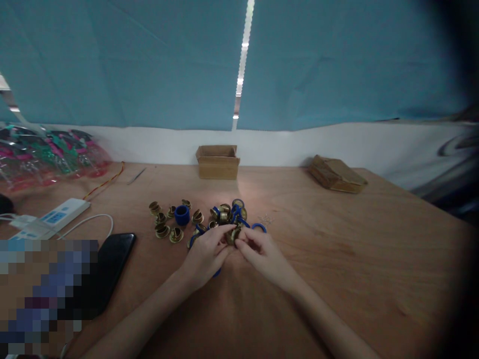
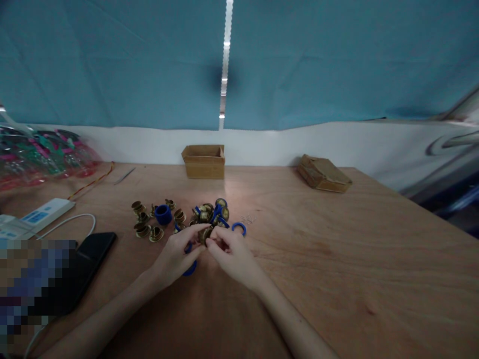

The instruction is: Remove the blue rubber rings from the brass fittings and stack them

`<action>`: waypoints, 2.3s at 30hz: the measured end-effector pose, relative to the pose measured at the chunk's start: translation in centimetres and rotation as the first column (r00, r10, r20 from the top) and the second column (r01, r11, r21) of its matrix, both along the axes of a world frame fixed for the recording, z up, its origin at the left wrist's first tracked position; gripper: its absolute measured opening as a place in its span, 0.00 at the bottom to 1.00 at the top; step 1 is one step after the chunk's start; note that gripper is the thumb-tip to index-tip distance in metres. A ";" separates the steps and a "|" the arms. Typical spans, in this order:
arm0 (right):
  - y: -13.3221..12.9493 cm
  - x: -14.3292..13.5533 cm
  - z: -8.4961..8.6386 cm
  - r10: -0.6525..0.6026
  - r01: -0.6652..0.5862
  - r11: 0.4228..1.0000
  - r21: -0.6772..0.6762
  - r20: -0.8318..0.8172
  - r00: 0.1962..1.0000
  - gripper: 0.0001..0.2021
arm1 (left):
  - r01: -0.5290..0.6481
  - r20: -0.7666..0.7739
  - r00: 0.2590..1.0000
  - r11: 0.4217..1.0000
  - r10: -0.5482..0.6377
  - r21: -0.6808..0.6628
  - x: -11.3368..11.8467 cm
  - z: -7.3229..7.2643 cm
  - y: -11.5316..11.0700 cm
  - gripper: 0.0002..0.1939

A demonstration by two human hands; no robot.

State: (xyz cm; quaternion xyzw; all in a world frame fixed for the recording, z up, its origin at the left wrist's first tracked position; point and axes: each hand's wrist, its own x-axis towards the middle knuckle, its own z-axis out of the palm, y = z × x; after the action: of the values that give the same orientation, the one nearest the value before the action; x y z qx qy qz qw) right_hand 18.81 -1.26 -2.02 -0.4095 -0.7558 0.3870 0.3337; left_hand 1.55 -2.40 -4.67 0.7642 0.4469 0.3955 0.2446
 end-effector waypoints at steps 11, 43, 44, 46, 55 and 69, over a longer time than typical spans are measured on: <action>0.3 0.0 -0.5 -0.021 0.017 0.998 0.061 0.056 0.998 0.13 | 0.038 -0.054 0.998 0.999 -0.036 0.033 0.2 -0.3 -0.2 0.25; -0.2 0.4 0.8 0.029 -0.033 0.998 -0.054 -0.076 0.997 0.16 | -0.002 -0.050 0.999 0.998 0.005 0.069 0.2 -0.3 -0.3 0.22; -0.2 0.4 0.9 0.015 -0.021 0.998 -0.063 -0.088 0.996 0.16 | -0.008 -0.038 0.999 0.998 0.011 0.067 0.2 -0.2 -0.2 0.22; 0.2 0.5 0.9 -0.044 0.037 0.997 -0.064 -0.108 0.993 0.18 | -0.020 -0.020 1.000 0.998 0.022 0.063 0.1 -0.2 -0.1 0.21; 3.5 4.5 0.1 -0.578 0.505 0.792 0.344 0.154 0.801 0.15 | -0.043 0.036 0.998 0.998 0.042 0.035 0.1 0.1 -0.2 0.19; 5.5 7.1 -2.7 -0.584 0.481 0.810 0.335 0.391 0.712 0.14 | -0.068 0.047 0.997 0.997 0.065 0.048 0.1 0.3 0.2 0.15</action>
State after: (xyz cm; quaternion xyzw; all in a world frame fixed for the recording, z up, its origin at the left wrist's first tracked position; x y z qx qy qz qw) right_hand 25.86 4.21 -4.74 -0.6552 -0.6987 0.0793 0.2761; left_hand 1.64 -2.19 -4.33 0.7457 0.4565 0.4314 0.2223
